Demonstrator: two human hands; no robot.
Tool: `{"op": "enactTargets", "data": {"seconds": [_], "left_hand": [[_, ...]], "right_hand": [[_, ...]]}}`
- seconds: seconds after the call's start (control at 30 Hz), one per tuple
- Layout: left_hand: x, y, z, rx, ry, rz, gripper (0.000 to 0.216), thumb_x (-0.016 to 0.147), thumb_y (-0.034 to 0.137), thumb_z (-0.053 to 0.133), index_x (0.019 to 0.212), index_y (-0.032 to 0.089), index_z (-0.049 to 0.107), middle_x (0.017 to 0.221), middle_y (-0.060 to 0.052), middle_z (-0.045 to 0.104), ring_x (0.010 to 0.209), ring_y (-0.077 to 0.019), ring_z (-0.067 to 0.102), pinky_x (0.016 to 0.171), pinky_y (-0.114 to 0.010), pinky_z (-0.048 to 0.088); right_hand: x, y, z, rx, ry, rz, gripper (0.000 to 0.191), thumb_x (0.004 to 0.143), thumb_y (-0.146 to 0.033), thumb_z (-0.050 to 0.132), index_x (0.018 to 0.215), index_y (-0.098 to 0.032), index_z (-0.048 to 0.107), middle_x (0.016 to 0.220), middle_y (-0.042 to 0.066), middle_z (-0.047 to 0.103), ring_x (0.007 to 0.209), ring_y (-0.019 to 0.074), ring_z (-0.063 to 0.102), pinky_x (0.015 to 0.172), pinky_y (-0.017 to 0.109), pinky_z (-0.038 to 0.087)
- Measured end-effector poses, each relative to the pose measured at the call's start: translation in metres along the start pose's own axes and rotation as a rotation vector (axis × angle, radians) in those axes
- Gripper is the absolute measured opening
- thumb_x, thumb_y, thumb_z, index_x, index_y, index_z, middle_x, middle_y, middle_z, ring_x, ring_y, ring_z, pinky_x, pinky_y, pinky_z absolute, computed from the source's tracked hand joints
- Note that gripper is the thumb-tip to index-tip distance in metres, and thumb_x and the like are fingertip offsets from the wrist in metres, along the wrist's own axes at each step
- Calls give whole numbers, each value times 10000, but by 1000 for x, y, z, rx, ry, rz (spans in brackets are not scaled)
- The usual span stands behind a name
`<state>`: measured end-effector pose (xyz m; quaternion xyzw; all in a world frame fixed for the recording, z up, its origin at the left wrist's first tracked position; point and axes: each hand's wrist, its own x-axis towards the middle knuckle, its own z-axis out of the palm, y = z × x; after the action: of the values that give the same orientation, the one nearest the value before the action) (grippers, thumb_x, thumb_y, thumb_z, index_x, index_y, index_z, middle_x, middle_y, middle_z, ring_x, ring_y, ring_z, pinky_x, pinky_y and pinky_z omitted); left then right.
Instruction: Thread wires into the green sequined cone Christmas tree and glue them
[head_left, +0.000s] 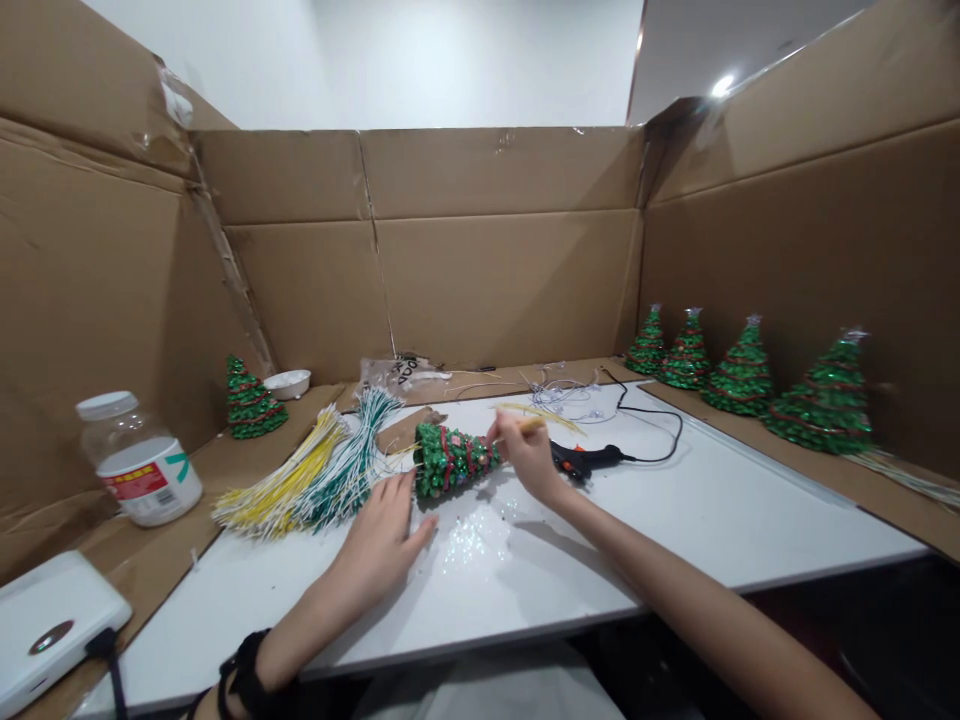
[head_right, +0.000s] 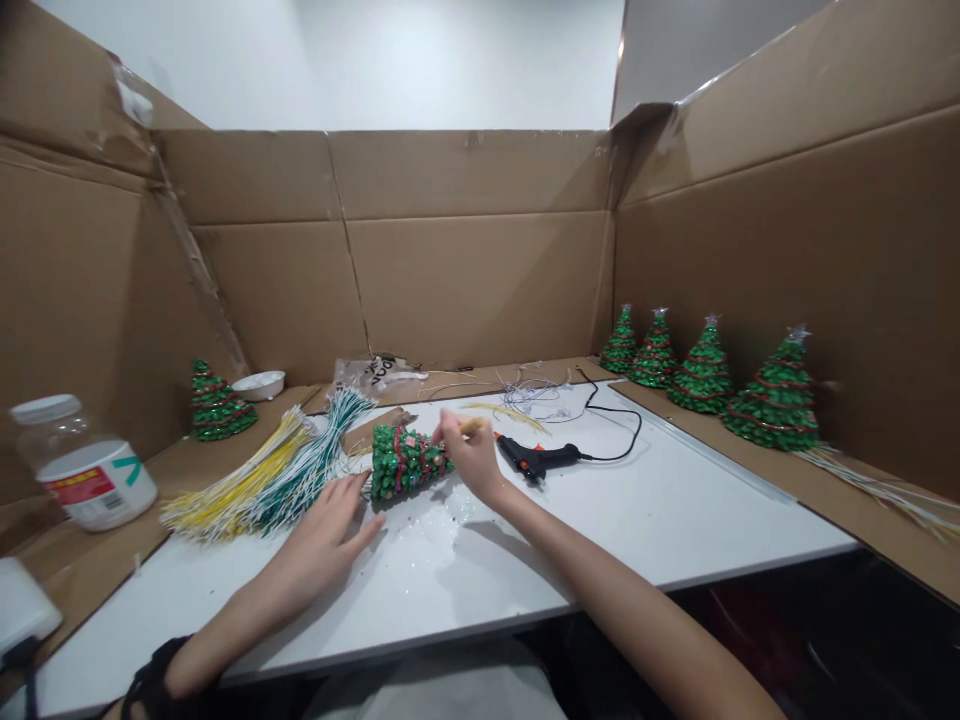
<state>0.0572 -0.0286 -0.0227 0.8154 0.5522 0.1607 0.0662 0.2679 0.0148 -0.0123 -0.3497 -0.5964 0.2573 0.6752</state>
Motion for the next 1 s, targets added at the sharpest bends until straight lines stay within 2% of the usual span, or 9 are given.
{"op": "enactTargets", "data": {"seconds": [0.1,0.17,0.33,0.43,0.5,0.57,0.67,0.8,1.0], "left_hand": [[7,-7,16,-106,-60,23,744,817,528,394,1381,49,311,1481,-213,237,1373,-323,183,1098,-451,174],[14,-10,22,-204,-47,17,731,830,523,373,1388,56,299,1479,-212,243,1370,-316,196,1095,-458,182],[32,0,25,-348,173,-12,522,813,472,455,1238,172,496,1322,-128,472,1274,-294,320,1079,-451,186],[43,6,24,-563,175,-60,429,808,514,459,1020,170,602,1098,-104,594,1111,-281,461,997,-406,316],[51,7,24,-717,124,-47,433,802,550,459,875,151,610,915,-78,631,931,-250,541,875,-357,411],[59,6,22,-815,108,-40,436,782,561,497,833,143,610,852,-57,645,847,-223,565,807,-321,438],[69,7,15,-949,97,-117,441,762,559,535,864,142,636,907,-59,679,876,-212,597,797,-293,453],[78,9,-4,-1094,-40,-238,464,727,557,565,912,146,674,943,-72,713,913,-223,637,816,-295,473],[84,2,-16,-1005,-108,-340,461,713,568,566,987,215,682,1038,-37,707,1012,-234,624,865,-292,462]], "right_hand": [[10,-3,-9,54,231,16,516,862,-515,391,481,-189,512,382,-42,330,370,91,321,403,235,251],[18,-1,-16,-34,251,-2,485,873,-496,372,533,-188,529,420,-32,381,410,102,365,437,236,281],[33,18,-29,-675,-115,-74,270,843,-331,453,726,-188,650,749,50,664,742,188,517,673,280,347],[36,28,-35,-897,-293,15,261,841,-276,435,810,-187,679,848,64,695,835,217,509,726,292,328],[37,30,-39,-954,-358,58,287,849,-287,417,805,-180,680,825,66,695,831,222,508,730,293,322],[39,29,-42,-979,-395,72,318,860,-328,408,776,-177,675,816,69,693,826,226,512,744,301,320],[40,28,-46,-1000,-445,85,371,883,-375,380,752,-178,666,836,83,696,845,240,521,768,316,323],[40,31,-47,-986,-478,111,430,913,-375,321,748,-191,673,820,88,706,883,250,541,814,338,329],[36,41,-45,-987,-562,127,482,930,-395,272,827,-191,697,821,85,714,917,252,567,850,335,339]]}}
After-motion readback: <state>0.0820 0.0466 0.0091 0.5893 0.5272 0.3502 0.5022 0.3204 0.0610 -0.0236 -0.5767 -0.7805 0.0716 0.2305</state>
